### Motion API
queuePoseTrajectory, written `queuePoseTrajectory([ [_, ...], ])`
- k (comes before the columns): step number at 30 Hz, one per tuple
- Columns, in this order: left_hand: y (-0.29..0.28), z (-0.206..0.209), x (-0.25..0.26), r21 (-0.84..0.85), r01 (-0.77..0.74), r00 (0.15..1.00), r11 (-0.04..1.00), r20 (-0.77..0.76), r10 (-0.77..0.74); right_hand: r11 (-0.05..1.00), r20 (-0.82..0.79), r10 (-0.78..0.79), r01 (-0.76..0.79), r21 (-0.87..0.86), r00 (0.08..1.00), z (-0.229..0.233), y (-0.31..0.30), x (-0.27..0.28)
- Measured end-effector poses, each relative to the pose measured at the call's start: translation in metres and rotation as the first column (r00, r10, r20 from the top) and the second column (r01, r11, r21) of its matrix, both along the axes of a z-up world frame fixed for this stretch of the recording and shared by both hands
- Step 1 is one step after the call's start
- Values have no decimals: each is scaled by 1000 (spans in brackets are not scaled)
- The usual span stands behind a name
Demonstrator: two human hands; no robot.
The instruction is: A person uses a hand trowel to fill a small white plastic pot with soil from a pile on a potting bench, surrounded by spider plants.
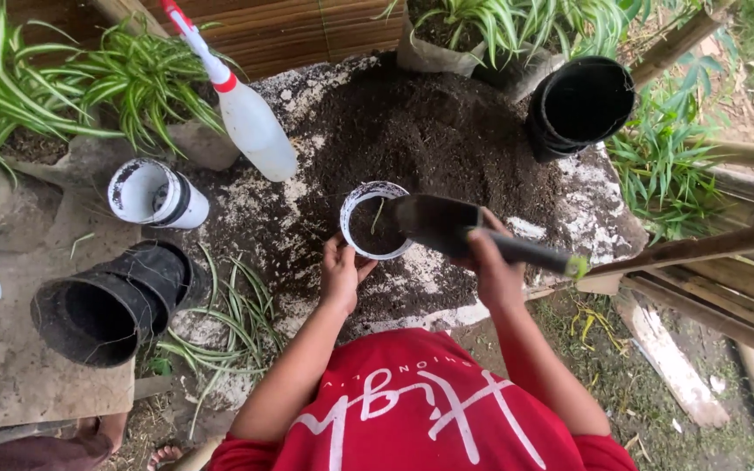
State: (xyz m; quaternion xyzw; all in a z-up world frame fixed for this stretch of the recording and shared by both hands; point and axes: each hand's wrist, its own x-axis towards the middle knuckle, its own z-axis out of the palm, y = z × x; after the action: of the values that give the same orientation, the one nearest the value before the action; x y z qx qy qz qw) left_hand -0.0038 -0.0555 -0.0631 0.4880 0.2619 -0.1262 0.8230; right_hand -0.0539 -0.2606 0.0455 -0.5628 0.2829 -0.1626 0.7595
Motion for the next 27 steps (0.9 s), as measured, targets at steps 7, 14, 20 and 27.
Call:
queuePoseTrajectory([
  [7, 3, -10, -1, -24, -12, 1000, 1000, 27, 13, 758, 69, 290, -185, -625, 955, -13, -7, -6],
  [14, 28, 12, -8, 236, 168, 965, 957, 160, -208, 961, 129, -7, 43, -274, 992, -10, -49, -10],
  [20, 81, -67, -21, 977, -147, 761, 157, 213, -613, 863, -73, -480, 485, 140, 874, -101, -130, -71],
  [27, 83, -83, -22, 952, -197, 759, -232, -2, -651, 850, -264, -468, 511, 127, 844, -115, -100, -100],
])
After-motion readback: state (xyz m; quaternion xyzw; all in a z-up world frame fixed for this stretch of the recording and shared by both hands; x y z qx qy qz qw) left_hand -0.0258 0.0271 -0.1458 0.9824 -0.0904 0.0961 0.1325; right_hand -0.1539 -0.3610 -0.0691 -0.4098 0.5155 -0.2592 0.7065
